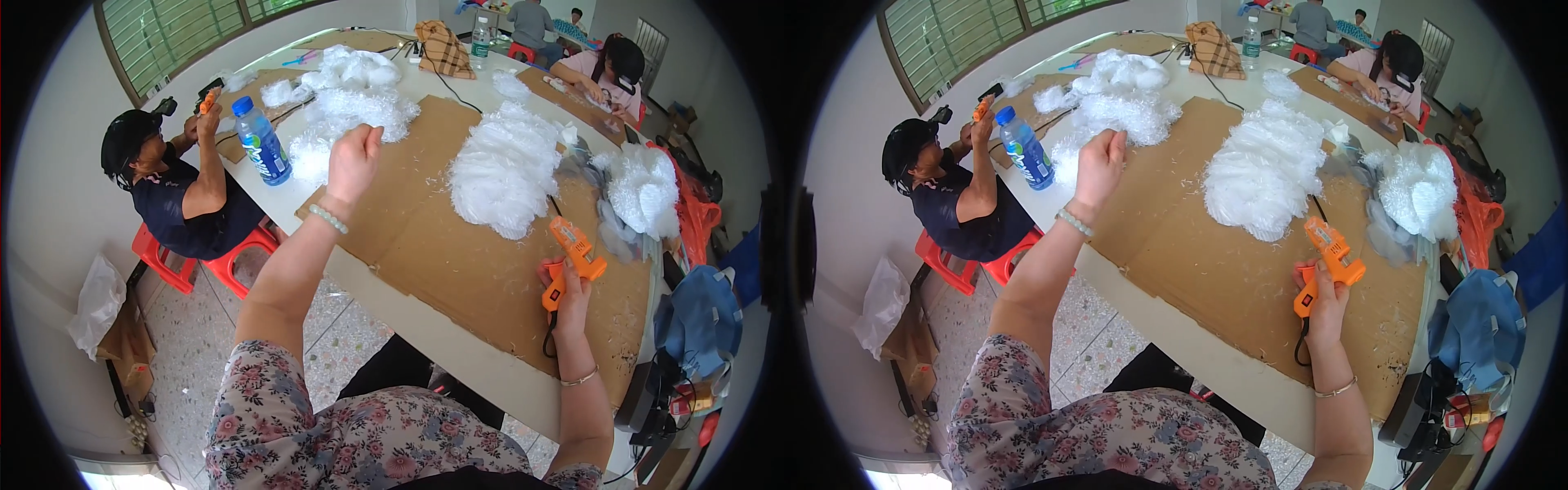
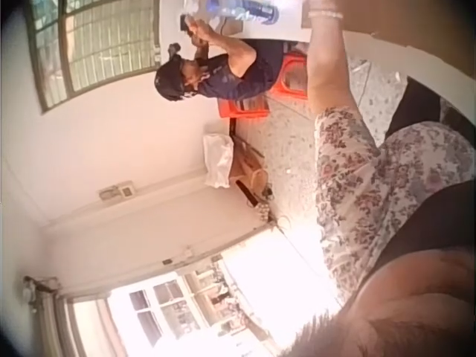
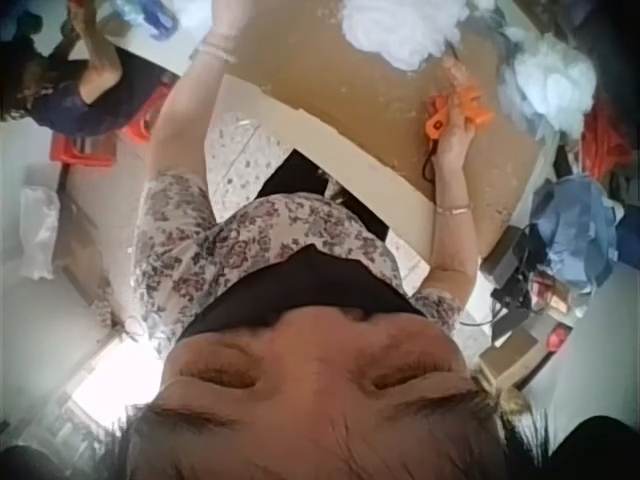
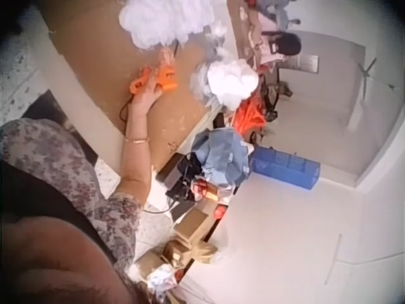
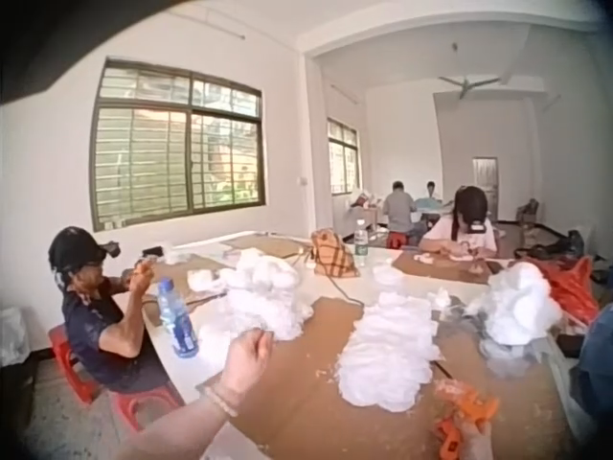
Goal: Applying hot glue to a shaped template and attaching white fiber stuffing to it.
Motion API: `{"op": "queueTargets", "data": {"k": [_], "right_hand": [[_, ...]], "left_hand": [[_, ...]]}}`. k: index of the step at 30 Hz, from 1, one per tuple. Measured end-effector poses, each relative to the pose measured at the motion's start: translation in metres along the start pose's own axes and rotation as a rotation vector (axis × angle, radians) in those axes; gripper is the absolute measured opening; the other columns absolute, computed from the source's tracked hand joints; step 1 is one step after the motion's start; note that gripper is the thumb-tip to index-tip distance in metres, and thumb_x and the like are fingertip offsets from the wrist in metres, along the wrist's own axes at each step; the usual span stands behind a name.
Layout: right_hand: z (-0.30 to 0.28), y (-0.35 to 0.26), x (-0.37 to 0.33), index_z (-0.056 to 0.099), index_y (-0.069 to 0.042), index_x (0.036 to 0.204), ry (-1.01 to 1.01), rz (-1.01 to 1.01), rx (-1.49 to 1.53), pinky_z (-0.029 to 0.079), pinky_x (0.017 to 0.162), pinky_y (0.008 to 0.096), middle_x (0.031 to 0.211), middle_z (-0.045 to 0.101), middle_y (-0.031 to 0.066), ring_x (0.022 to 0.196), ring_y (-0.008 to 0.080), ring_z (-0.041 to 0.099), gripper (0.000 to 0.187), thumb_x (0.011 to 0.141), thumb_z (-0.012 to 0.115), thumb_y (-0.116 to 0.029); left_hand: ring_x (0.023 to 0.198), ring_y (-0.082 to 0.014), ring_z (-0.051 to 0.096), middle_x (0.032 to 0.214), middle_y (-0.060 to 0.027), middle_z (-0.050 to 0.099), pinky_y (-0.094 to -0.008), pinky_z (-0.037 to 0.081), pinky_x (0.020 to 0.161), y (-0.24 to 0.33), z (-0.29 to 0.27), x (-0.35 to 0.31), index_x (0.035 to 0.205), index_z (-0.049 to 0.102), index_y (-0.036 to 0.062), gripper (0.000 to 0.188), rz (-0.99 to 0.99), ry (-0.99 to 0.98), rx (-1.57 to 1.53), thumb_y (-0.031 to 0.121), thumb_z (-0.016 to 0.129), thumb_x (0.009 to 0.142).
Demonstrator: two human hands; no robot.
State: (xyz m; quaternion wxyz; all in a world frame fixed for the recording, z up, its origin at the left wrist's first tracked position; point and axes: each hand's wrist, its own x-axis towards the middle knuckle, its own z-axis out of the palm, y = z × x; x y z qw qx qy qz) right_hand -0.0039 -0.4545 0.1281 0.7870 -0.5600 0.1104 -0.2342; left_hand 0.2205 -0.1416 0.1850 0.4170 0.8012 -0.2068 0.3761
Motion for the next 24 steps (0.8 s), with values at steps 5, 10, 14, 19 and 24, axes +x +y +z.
{"op": "queueTargets", "data": {"k": [5, 10, 14, 19, 24], "right_hand": [[0.002, -0.021, -0.009, 0.055, -0.002, 0.1, -0.162, -0.206, -0.316, 0.051, 0.075, 0.0314, 0.096, 0.06, 0.007, 0.087, 0.0144, 0.06, 0.018, 0.093, 0.052, -0.018], [-0.015, -0.062, -0.028, 0.059, -0.002, 0.088, -0.329, -0.534, -1.3, 0.049, 0.071, 0.0361, 0.089, 0.06, 0.0096, 0.081, 0.0237, 0.059, 0.016, 0.076, 0.065, -0.011], [-0.039, -0.068, -0.045, 0.06, -0.002, 0.087, -0.463, -0.795, -1.686, 0.047, 0.075, 0.0416, 0.083, 0.056, 0.0131, 0.084, 0.0343, 0.054, 0.029, 0.06, 0.069, -0.008], [-0.05, -0.081, -0.063, 0.061, -0.003, 0.103, -0.399, -0.574, -1.661, 0.046, 0.085, 0.0425, 0.102, 0.06, 0.0146, 0.098, 0.0351, 0.054, 0.042, 0.062, 0.068, -0.007], [-0.016, -0.102, -0.057, 0.057, -0.006, 0.118, -0.457, -0.576, -1.53, 0.046, 0.088, 0.0413, 0.119, 0.056, 0.0175, 0.106, 0.0351, 0.055, 0.054, 0.065, 0.067, -0.004]], "left_hand": [[0.05, -0.0103, 0.051, 0.059, -0.004, 0.054, -0.0263, 0.041, 0.049, 0.081, 0.063, -0.056, 0.071, 0.054, -0.0012, 0.029, -0.238, -0.237, -0.508, 0.016, 0.052, 0.094], [0.056, -0.012, 0.055, 0.07, -0.004, 0.059, -0.0264, 0.048, 0.054, 0.135, 0.095, -0.072, 0.085, 0.057, -0.0009, 0.018, -0.545, -0.48, -1.063, 0.014, 0.053, 0.094], [0.062, -0.013, 0.057, 0.076, -0.0048, 0.061, -0.0263, 0.05, 0.059, 0.148, 0.113, -0.085, 0.089, 0.057, 0.0002, 0.014, -0.723, -0.565, -1.298, 0.013, 0.053, 0.093], [0.075, -0.0147, 0.061, 0.088, -0.006, 0.063, -0.0279, 0.052, 0.071, 0.16, 0.103, -0.09, 0.101, 0.061, 0.0015, 0.016, -0.776, -0.663, -1.415, 0.014, 0.057, 0.092], [0.086, -0.0195, 0.063, 0.1, -0.007, 0.062, -0.0324, 0.052, 0.079, 0.156, 0.1, -0.099, 0.114, 0.057, 0.0018, 0.025, -0.698, -0.815, -1.45, 0.017, 0.055, 0.094]]}}
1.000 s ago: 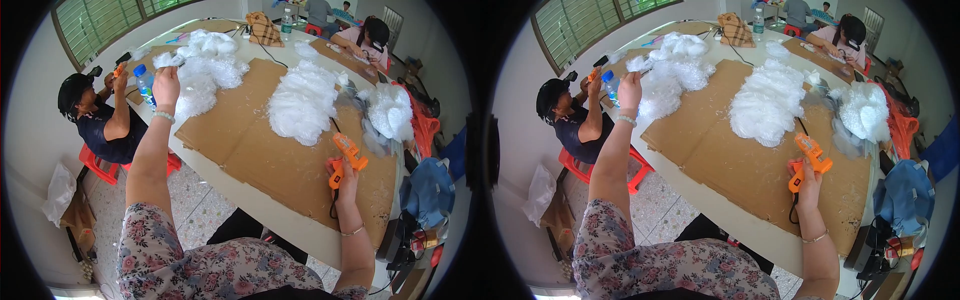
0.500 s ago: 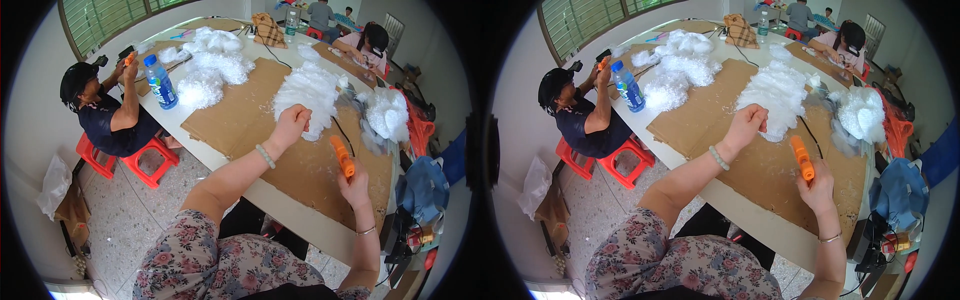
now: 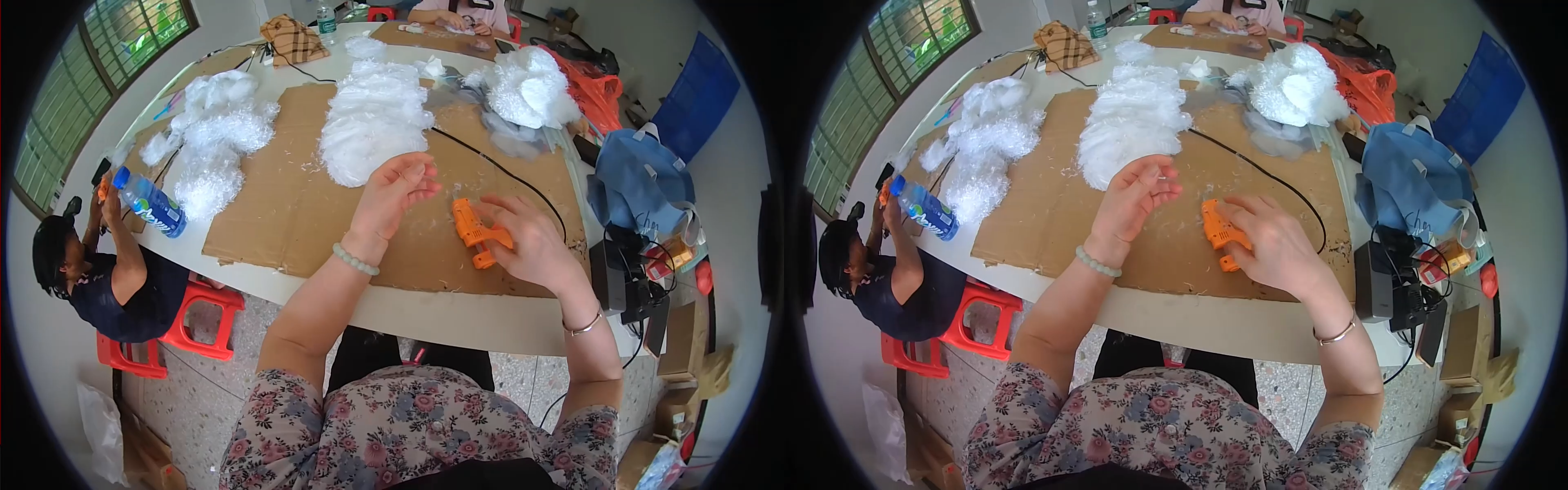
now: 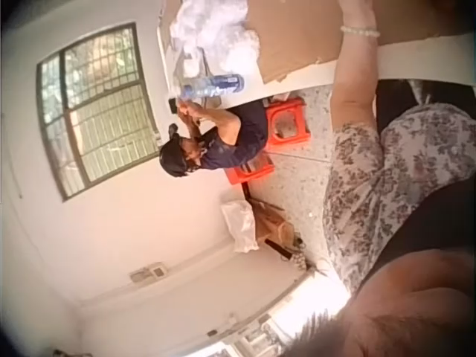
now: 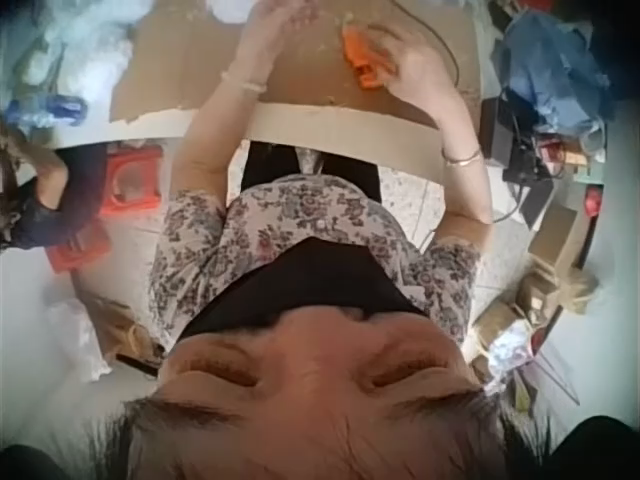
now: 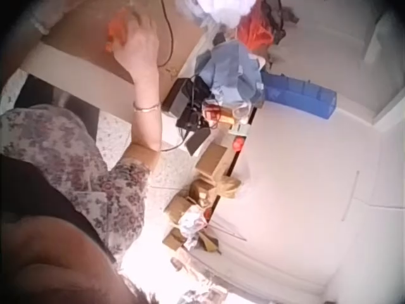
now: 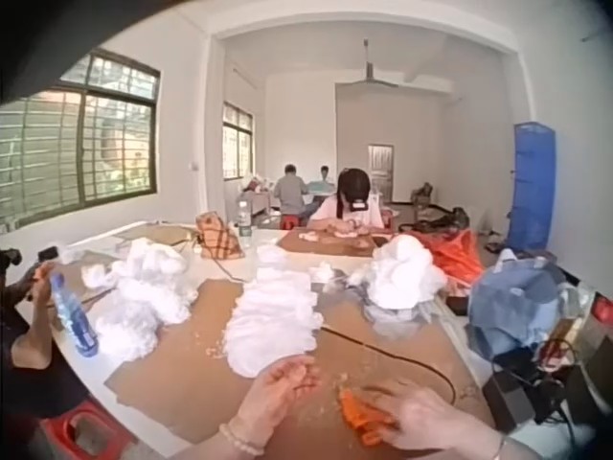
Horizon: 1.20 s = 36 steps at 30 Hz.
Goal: Applying hot glue to a shaped template and attaching white fiber stuffing to it.
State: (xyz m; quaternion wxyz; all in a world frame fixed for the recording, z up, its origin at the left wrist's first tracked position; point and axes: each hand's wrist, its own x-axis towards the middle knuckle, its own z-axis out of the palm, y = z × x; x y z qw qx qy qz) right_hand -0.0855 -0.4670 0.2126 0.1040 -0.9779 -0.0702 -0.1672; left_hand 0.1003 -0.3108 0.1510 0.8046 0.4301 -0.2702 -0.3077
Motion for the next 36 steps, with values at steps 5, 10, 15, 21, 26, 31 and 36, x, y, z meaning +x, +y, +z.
{"op": "queueTargets", "data": {"k": [5, 10, 15, 21, 26, 31, 36], "right_hand": [[0.023, -0.014, 0.047, 0.059, -0.002, 0.11, 0.254, -0.047, 0.369, 0.052, 0.074, 0.0343, 0.1, 0.063, 0.0154, 0.086, 0.0301, 0.064, 0.036, 0.075, 0.065, -0.001], [0.022, -0.02, 0.069, 0.062, 0.0, 0.091, 0.297, -0.11, 0.386, 0.05, 0.063, 0.0337, 0.084, 0.063, 0.0131, 0.072, 0.0286, 0.062, 0.014, 0.077, 0.065, 0.0], [0.029, -0.028, 0.082, 0.061, 0.001, 0.089, 0.3, -0.167, 0.289, 0.047, 0.059, 0.033, 0.08, 0.062, 0.0142, 0.068, 0.0277, 0.061, 0.009, 0.08, 0.061, 0.003], [0.03, -0.028, 0.078, 0.058, -0.001, 0.081, 0.355, -0.157, 0.269, 0.047, 0.058, 0.0367, 0.078, 0.06, 0.0125, 0.068, 0.0302, 0.058, 0.011, 0.072, 0.061, 0.004], [0.02, -0.019, 0.084, 0.057, -0.003, 0.073, 0.483, -0.198, 0.09, 0.046, 0.055, 0.0362, 0.069, 0.056, 0.0099, 0.064, 0.0284, 0.056, 0.009, 0.068, 0.061, 0.003], [0.013, -0.002, 0.077, 0.059, 0.0, 0.082, 0.463, -0.08, 0.236, 0.046, 0.058, 0.0347, 0.069, 0.058, 0.0104, 0.063, 0.0274, 0.057, 0.004, 0.079, 0.061, 0.001], [0.013, -0.005, 0.074, 0.061, 0.001, 0.086, 0.294, -0.121, 0.654, 0.047, 0.062, 0.0334, 0.079, 0.062, 0.0095, 0.069, 0.0251, 0.059, 0.007, 0.08, 0.061, 0.0]], "left_hand": [[0.092, -0.0186, 0.063, 0.107, -0.0075, 0.061, -0.0322, 0.051, 0.082, -0.005, 0.009, -0.009, 0.122, 0.053, 0.0017, 0.033, 0.022, -0.098, 0.013, 0.019, 0.055, 0.094], [0.088, -0.0123, 0.061, 0.104, -0.0057, 0.063, -0.0287, 0.051, 0.081, -0.004, 0.011, -0.011, 0.119, 0.054, 0.0026, 0.032, -0.037, -0.103, -0.098, 0.019, 0.059, 0.092], [0.093, -0.0113, 0.06, 0.107, -0.0044, 0.062, -0.0304, 0.05, 0.083, 0.001, -0.004, -0.016, 0.124, 0.052, 0.0023, 0.044, -0.043, -0.077, -0.096, 0.026, 0.063, 0.09], [0.093, -0.0115, 0.06, 0.106, -0.0045, 0.062, -0.0314, 0.05, 0.083, 0.0, 0.001, -0.013, 0.124, 0.052, 0.0021, 0.044, -0.061, -0.175, -0.079, 0.026, 0.063, 0.089], [0.09, -0.0121, 0.06, 0.1, -0.0039, 0.063, -0.0273, 0.05, 0.08, 0.001, 0.004, -0.014, 0.122, 0.053, 0.0024, 0.045, -0.085, -0.251, -0.07, 0.03, 0.064, 0.088], [0.089, -0.0148, 0.06, 0.099, -0.0042, 0.063, -0.0288, 0.049, 0.08, -0.003, -0.002, -0.014, 0.123, 0.054, 0.0046, 0.047, -0.138, -0.318, -0.086, 0.033, 0.065, 0.087], [0.091, -0.0164, 0.06, 0.102, -0.0048, 0.063, -0.0308, 0.049, 0.081, -0.01, -0.002, -0.011, 0.123, 0.054, 0.005, 0.046, -0.103, -0.363, -0.073, 0.033, 0.063, 0.088]]}}
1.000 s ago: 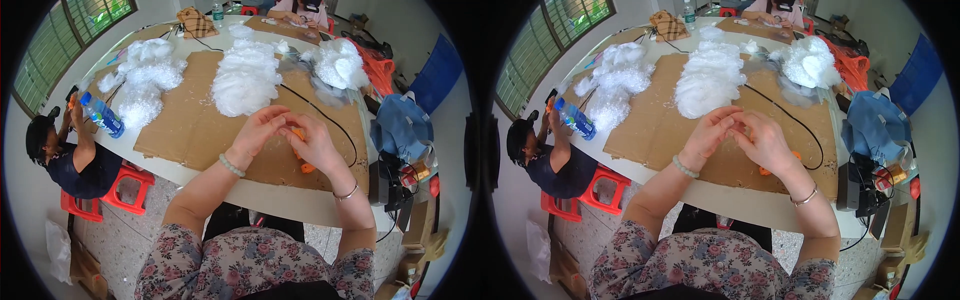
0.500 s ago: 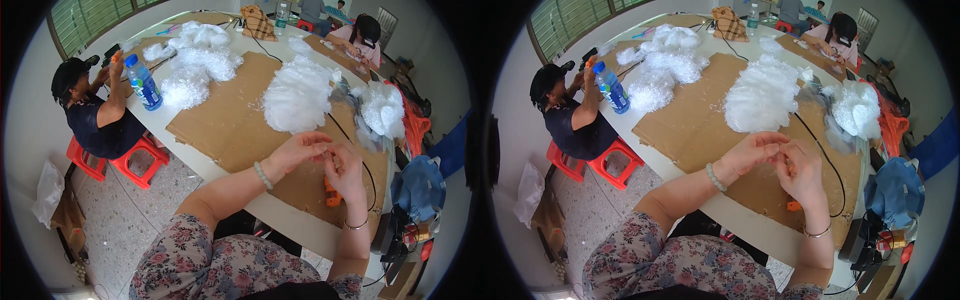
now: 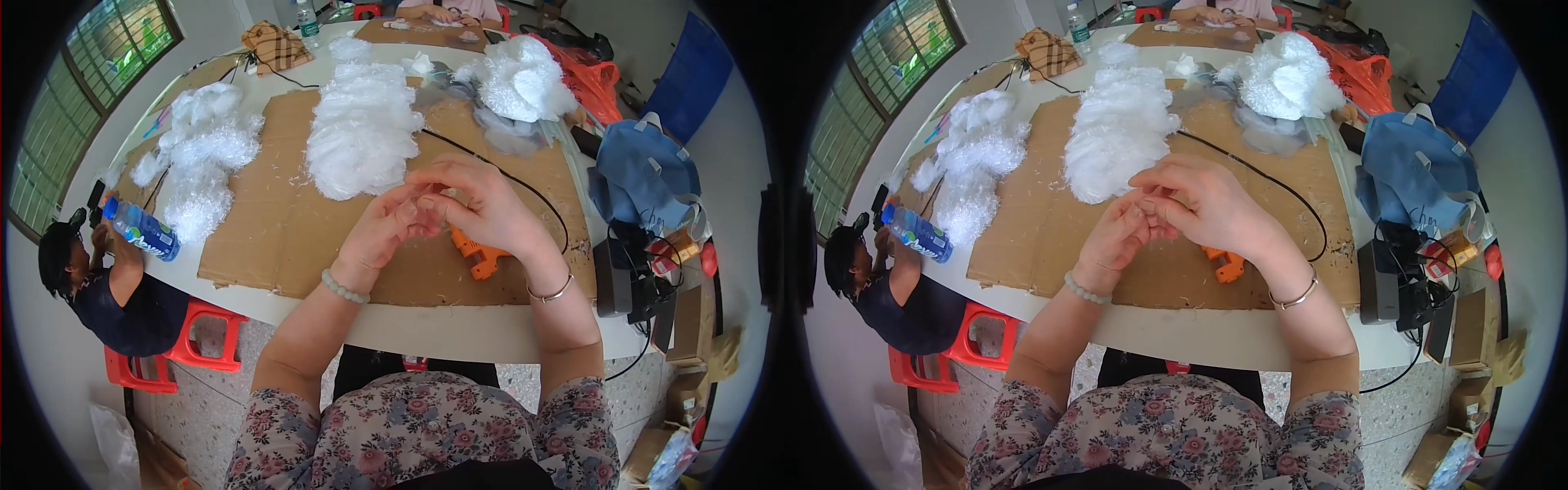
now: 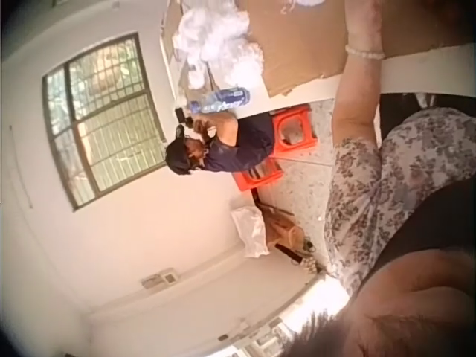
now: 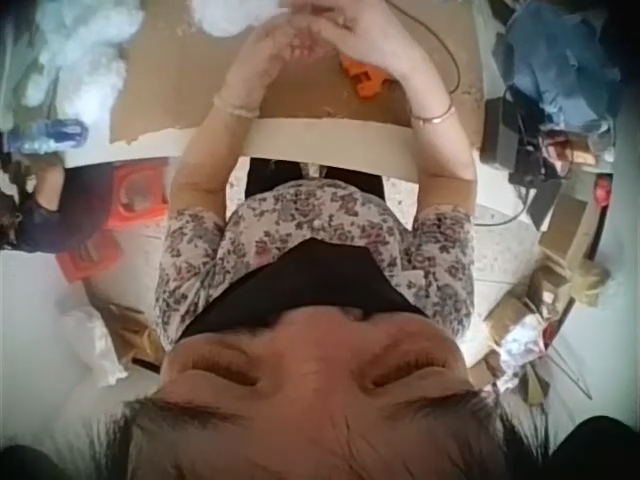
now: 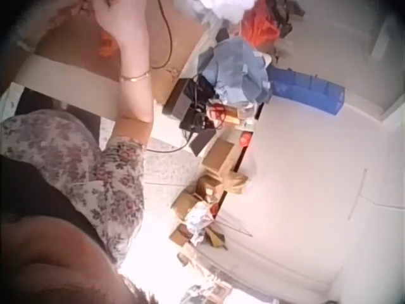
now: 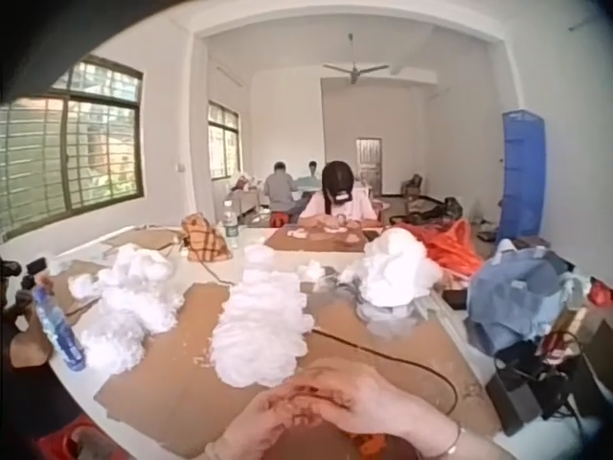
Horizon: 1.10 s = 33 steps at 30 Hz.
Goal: Applying hot glue to a shaped template and attaching white fiber stuffing to it.
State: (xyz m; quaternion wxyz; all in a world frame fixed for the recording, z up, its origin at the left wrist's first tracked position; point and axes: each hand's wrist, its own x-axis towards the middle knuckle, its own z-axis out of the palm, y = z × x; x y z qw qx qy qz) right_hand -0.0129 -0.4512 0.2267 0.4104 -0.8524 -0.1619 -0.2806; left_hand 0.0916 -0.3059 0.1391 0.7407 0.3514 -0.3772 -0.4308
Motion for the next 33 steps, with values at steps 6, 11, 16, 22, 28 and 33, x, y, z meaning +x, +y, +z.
{"op": "queueTargets", "data": {"k": [6, 11, 16, 22, 28, 33], "right_hand": [[0.006, 0.0, -0.001, 0.061, 0.0, 0.084, -0.077, -0.104, -0.044, 0.047, 0.064, 0.0324, 0.081, 0.06, 0.0098, 0.073, 0.0241, 0.058, 0.009, 0.076, 0.063, 0.001], [0.013, -0.009, -0.003, 0.055, -0.001, 0.079, -0.008, -0.096, -0.172, 0.044, 0.061, 0.0327, 0.074, 0.053, 0.0105, 0.068, 0.0259, 0.054, 0.01, 0.073, 0.061, 0.003], [0.012, -0.02, -0.002, 0.054, -0.001, 0.08, -0.035, -0.013, -0.096, 0.043, 0.06, 0.0307, 0.075, 0.053, 0.0091, 0.066, 0.0221, 0.052, 0.007, 0.076, 0.059, 0.001], [-0.015, -0.025, -0.002, 0.053, 0.001, 0.079, -0.017, 0.099, 0.094, 0.038, 0.057, 0.0249, 0.078, 0.055, 0.0051, 0.067, 0.0131, 0.05, 0.011, 0.086, 0.056, -0.007], [0.002, 0.017, 0.074, 0.062, -0.005, 0.106, -0.124, 0.051, -0.371, 0.049, 0.069, 0.0297, 0.096, 0.06, 0.0079, 0.073, 0.0182, 0.057, 0.024, 0.082, 0.06, -0.007], [0.018, 0.102, 0.114, 0.063, -0.009, 0.11, -0.103, -0.026, -0.756, 0.05, 0.08, 0.0343, 0.106, 0.06, 0.0111, 0.09, 0.0276, 0.061, 0.034, 0.076, 0.062, -0.005]], "left_hand": [[0.092, -0.0154, 0.06, 0.105, -0.0055, 0.062, -0.0289, 0.049, 0.08, 0.001, 0.004, -0.004, 0.123, 0.053, 0.0029, 0.045, 0.008, 0.095, -0.002, 0.031, 0.063, 0.089], [0.088, -0.0139, 0.06, 0.105, -0.0056, 0.062, -0.0268, 0.049, 0.077, 0.003, 0.012, -0.001, 0.123, 0.053, 0.0012, 0.042, 0.166, 0.192, 0.118, 0.027, 0.061, 0.09], [0.081, -0.0137, 0.059, 0.095, -0.0062, 0.063, -0.0271, 0.049, 0.072, 0.001, 0.009, -0.001, 0.113, 0.057, 0.0009, 0.029, 0.082, 0.205, -0.111, 0.023, 0.056, 0.094], [0.069, -0.0118, 0.054, 0.077, -0.003, 0.057, -0.026, 0.048, 0.066, 0.007, -0.008, 0.001, 0.104, 0.059, 0.003, 0.019, 0.034, 0.546, 0.068, 0.017, 0.047, 0.097], [0.063, -0.0089, 0.051, 0.071, -0.0014, 0.054, -0.0238, 0.046, 0.06, -0.004, 0.008, 0.002, 0.106, 0.06, 0.0069, 0.02, 0.151, 0.531, 0.433, 0.002, 0.05, 0.089], [0.063, -0.0072, 0.05, 0.072, -0.0003, 0.055, -0.0215, 0.044, 0.061, -0.005, 0.005, 0.005, 0.109, 0.059, 0.0059, 0.028, 0.276, 0.466, 0.56, -0.005, 0.056, 0.083]]}}
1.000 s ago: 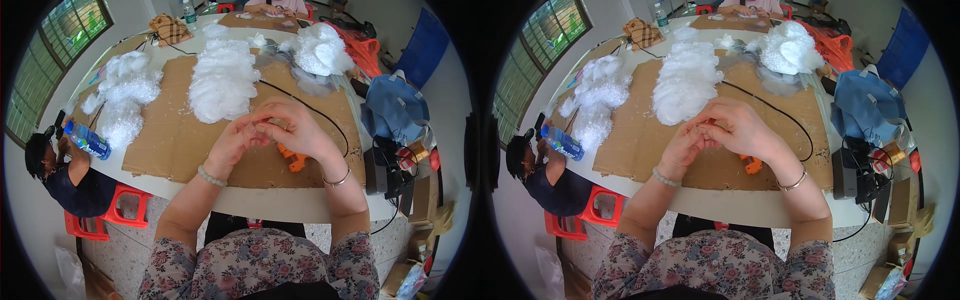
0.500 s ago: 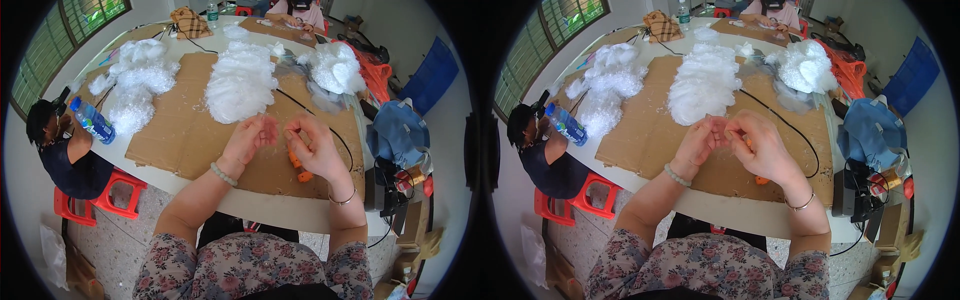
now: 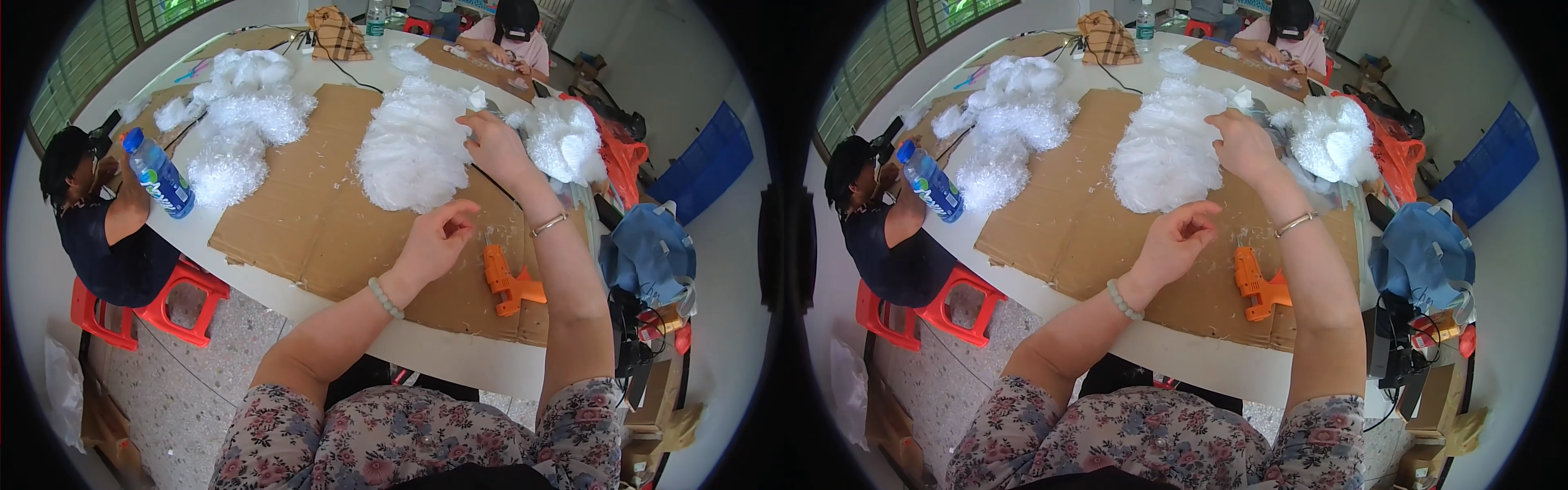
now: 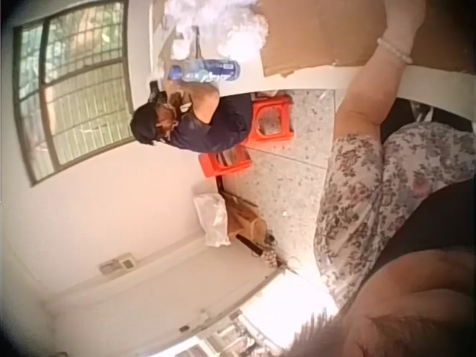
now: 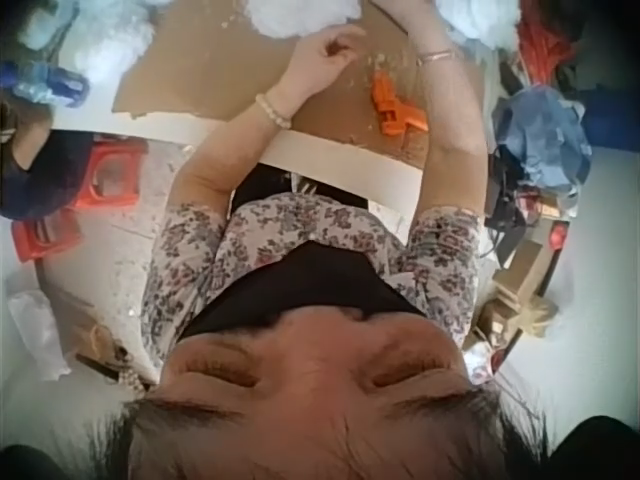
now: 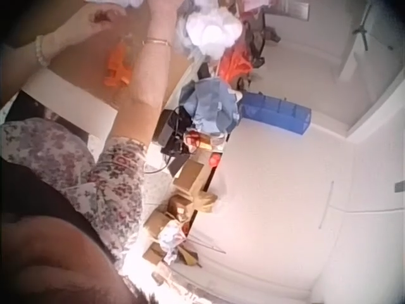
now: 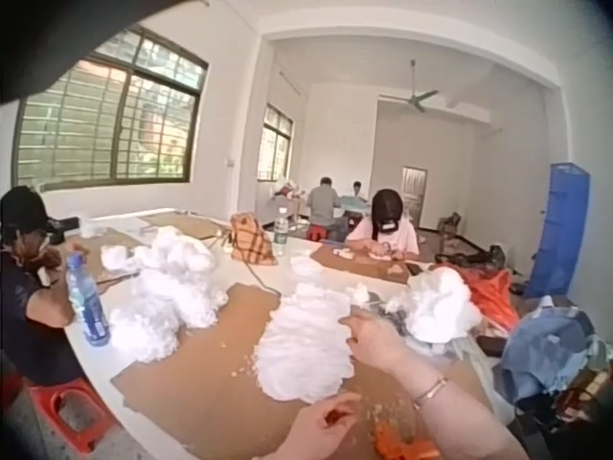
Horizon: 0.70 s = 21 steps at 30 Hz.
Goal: Applying hot glue to a shaped template and attaching white fiber stuffing to it.
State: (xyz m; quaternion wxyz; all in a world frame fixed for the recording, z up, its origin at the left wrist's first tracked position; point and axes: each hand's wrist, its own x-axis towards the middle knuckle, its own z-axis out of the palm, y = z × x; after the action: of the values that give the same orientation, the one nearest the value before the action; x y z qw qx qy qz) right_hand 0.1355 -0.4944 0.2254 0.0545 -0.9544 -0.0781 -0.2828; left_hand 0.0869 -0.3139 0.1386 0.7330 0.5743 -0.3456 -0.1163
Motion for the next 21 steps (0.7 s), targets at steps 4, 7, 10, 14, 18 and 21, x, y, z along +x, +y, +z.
{"op": "queueTargets", "data": {"k": [4, 7, 10, 14, 18, 21], "right_hand": [[0.04, 0.008, 0.019, 0.064, -0.011, 0.108, -0.019, -0.014, -0.059, 0.049, 0.083, 0.0369, 0.105, 0.061, 0.0109, 0.097, 0.0305, 0.06, 0.034, 0.075, 0.061, -0.005], [0.046, 0.014, 0.037, 0.068, -0.012, 0.1, -0.104, 0.022, -0.182, 0.05, 0.081, 0.0366, 0.1, 0.062, 0.009, 0.094, 0.0294, 0.061, 0.025, 0.076, 0.061, -0.008], [0.034, 0.016, 0.057, 0.07, -0.013, 0.089, -0.166, 0.102, -0.16, 0.05, 0.079, 0.0384, 0.096, 0.063, 0.0091, 0.092, 0.0282, 0.062, 0.014, 0.078, 0.06, -0.013], [0.004, 0.0, 0.079, 0.069, -0.011, 0.084, -0.064, 0.106, -0.009, 0.05, 0.077, 0.0396, 0.089, 0.065, 0.0103, 0.087, 0.0281, 0.063, 0.014, 0.078, 0.058, -0.019], [-0.037, -0.033, 0.08, 0.066, -0.005, 0.086, -0.131, 0.204, 0.093, 0.05, 0.071, 0.0332, 0.081, 0.066, 0.0114, 0.078, 0.0242, 0.065, 0.016, 0.077, 0.059, -0.017], [-0.06, -0.049, 0.073, 0.063, -0.002, 0.085, -0.159, 0.021, 0.033, 0.049, 0.065, 0.0321, 0.073, 0.063, 0.0122, 0.072, 0.0204, 0.063, 0.018, 0.076, 0.057, -0.016]], "left_hand": [[0.063, -0.0054, 0.049, 0.073, 0.0, 0.055, -0.0214, 0.043, 0.059, -0.006, -0.006, 0.005, 0.107, 0.06, 0.005, 0.024, -0.02, 0.038, -0.095, -0.003, 0.057, 0.085], [0.062, -0.0044, 0.048, 0.07, 0.0004, 0.054, -0.0216, 0.043, 0.057, -0.007, -0.011, 0.007, 0.107, 0.06, 0.0041, 0.021, -0.086, 0.084, -0.147, -0.001, 0.056, 0.087], [0.06, -0.0041, 0.046, 0.066, 0.001, 0.053, -0.0212, 0.042, 0.056, -0.003, -0.013, 0.008, 0.108, 0.06, 0.0033, 0.02, -0.153, 0.19, -0.163, 0.001, 0.054, 0.089], [0.059, -0.004, 0.046, 0.068, 0.001, 0.053, -0.0207, 0.04, 0.054, -0.01, -0.014, 0.01, 0.112, 0.059, 0.0034, 0.023, -0.037, 0.365, -0.181, 0.004, 0.056, 0.089], [0.068, -0.0062, 0.048, 0.082, -0.0019, 0.056, -0.023, 0.044, 0.062, 0.002, -0.022, 0.015, 0.118, 0.055, 0.0046, 0.034, 0.036, 0.449, -0.081, 0.007, 0.063, 0.085], [0.082, -0.0142, 0.052, 0.097, -0.0064, 0.055, -0.0299, 0.046, 0.073, 0.024, -0.029, 0.023, 0.123, 0.052, 0.0054, 0.049, 0.173, 0.599, 0.218, 0.008, 0.07, 0.078]]}}
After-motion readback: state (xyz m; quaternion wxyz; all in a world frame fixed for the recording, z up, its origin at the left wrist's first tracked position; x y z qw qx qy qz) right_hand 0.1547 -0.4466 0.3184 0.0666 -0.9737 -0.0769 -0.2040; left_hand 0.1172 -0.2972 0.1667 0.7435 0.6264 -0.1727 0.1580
